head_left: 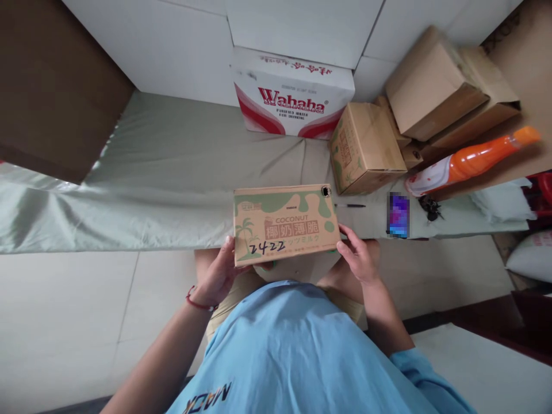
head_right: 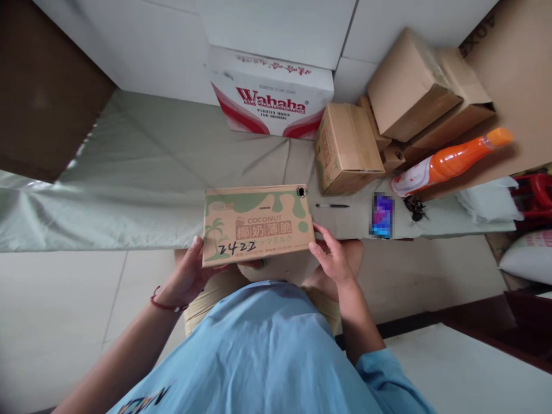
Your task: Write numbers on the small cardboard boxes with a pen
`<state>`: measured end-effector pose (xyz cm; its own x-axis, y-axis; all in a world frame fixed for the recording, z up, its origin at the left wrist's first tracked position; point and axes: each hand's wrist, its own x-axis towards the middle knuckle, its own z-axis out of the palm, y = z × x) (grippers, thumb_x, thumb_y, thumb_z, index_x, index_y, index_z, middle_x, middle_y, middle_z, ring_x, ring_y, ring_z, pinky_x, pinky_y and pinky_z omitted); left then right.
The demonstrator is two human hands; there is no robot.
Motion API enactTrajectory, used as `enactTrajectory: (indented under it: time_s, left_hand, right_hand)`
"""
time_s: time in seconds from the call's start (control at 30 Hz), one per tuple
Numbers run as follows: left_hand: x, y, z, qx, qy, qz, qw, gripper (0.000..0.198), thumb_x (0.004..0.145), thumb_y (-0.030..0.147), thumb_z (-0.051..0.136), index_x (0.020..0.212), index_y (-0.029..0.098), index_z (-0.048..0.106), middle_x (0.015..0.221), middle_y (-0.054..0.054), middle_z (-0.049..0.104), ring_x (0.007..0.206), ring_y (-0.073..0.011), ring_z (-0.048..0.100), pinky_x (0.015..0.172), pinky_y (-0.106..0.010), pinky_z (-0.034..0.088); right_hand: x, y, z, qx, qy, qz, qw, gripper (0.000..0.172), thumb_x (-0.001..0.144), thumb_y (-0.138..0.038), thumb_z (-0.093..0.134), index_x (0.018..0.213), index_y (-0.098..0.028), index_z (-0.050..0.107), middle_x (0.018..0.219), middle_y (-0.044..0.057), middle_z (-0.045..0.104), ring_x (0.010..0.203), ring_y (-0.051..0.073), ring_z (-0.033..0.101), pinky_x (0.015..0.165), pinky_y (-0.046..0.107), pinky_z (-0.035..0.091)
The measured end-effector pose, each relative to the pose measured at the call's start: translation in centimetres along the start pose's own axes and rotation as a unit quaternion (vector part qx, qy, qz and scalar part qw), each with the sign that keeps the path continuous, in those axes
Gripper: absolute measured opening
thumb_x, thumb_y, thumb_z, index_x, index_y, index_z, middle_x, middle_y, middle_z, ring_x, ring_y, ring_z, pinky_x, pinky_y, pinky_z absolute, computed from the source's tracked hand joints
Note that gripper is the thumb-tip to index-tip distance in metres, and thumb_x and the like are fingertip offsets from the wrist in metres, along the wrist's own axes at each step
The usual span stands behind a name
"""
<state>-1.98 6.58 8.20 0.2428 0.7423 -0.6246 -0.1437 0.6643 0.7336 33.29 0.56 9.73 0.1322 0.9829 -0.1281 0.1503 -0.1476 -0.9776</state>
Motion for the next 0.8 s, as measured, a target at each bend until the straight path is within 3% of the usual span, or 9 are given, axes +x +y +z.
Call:
enactTrajectory:
  time_s: [0.23, 0.43, 0.63, 0.8]
  left_hand:
    - [-0.6, -0.2, -0.3, 0.011, -0.055, 0.039, 0.998, 0.088, 0.088, 0.082, 0.073, 0.158, 0.032, 0.055, 0.146, -0.015, 0.074, 0.134, -0.0409, 0.071, 0.105, -0.051, 0.066]
    - [-1.2, -0.2, 0.8, 0.006, -0.056, 0.081, 0.995, 0.09, 0.088, 0.073, 0.077, 0.163, 0.033, 0.049, 0.157, -0.011, 0.066, 0.152, -0.0402, 0.057, 0.122, -0.052, 0.057]
    - [-2.0, 0.0, 1.9, -0.015, -0.042, 0.068, 0.997, 0.086, 0.089, 0.064, 0.079, 0.162, 0.032, 0.048, 0.156, -0.011, 0.067, 0.147, -0.0396, 0.062, 0.118, -0.05, 0.06]
    - [-2.7, 1.7, 1.2, -0.017, -0.004, 0.051, 0.999, 0.089, 0.085, 0.058, 0.082, 0.162, 0.031, 0.046, 0.149, -0.011, 0.07, 0.135, -0.0396, 0.07, 0.106, -0.052, 0.067]
  right_hand:
    - [-0.7, 0.9, 0.2, 0.031, -0.006, 0.019, 0.999, 0.059, 0.099, -0.059, 0.073, 0.15, -0.031, 0.065, 0.155, 0.007, 0.068, 0.147, 0.029, 0.063, 0.126, 0.05, 0.052]
    - [-0.9, 1.3, -0.3, 0.067, 0.008, 0.027, 0.997, 0.05, 0.099, -0.054, 0.073, 0.145, -0.033, 0.069, 0.151, 0.003, 0.072, 0.144, 0.028, 0.066, 0.125, 0.048, 0.052]
    - [-1.0, 1.4, -0.1, 0.05, 0.017, 0.028, 0.998, 0.053, 0.097, -0.058, 0.072, 0.144, -0.032, 0.069, 0.149, 0.005, 0.073, 0.144, 0.03, 0.065, 0.124, 0.051, 0.053]
    - [-1.1, 1.7, 0.2, 0.049, -0.018, 0.032, 0.998, 0.058, 0.096, -0.062, 0.073, 0.145, -0.031, 0.069, 0.15, 0.007, 0.071, 0.141, 0.03, 0.068, 0.121, 0.05, 0.055]
